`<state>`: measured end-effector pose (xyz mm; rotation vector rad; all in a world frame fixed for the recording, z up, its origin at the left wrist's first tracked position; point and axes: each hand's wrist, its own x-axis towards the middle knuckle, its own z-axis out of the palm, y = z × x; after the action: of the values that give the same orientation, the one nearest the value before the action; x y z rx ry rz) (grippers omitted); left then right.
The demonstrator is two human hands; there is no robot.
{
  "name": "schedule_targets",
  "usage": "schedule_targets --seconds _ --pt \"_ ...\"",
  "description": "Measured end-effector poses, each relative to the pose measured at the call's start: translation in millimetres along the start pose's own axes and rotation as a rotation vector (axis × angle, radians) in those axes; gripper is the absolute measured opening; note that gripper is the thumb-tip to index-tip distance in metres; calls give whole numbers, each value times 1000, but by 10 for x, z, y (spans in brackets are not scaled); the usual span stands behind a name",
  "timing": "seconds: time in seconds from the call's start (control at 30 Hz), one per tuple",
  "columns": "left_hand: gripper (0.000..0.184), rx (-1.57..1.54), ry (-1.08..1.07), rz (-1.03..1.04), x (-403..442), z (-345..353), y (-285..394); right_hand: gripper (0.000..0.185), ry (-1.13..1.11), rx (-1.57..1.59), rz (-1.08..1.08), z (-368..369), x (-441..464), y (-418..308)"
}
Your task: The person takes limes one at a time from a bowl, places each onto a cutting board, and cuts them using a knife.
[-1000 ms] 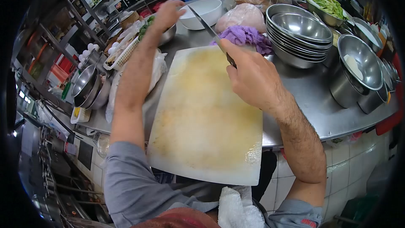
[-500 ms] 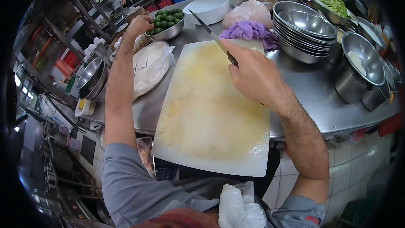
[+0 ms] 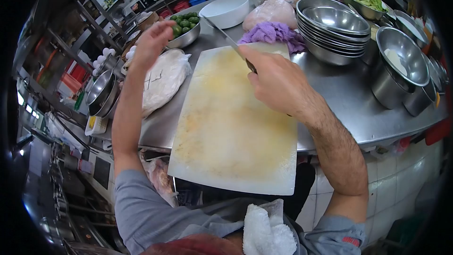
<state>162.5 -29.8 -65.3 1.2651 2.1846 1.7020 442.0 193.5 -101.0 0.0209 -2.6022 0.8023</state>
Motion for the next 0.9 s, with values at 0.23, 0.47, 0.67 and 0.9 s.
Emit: schedule_targets --seconds 0.23,0.47,0.67,0.9 --pt "23 599 -116 323 -976 1011 140 53 -251 27 45 -37 -29 -73" --pt "25 468 -10 261 -1081 1102 55 52 -352 2 57 12 -71 -62" --pt "24 530 -64 387 -1067 1018 11 50 -426 -67 86 -8 -152 -143" --pt "21 537 -29 386 -1077 1054 37 51 -360 -23 63 -62 -400 -227"
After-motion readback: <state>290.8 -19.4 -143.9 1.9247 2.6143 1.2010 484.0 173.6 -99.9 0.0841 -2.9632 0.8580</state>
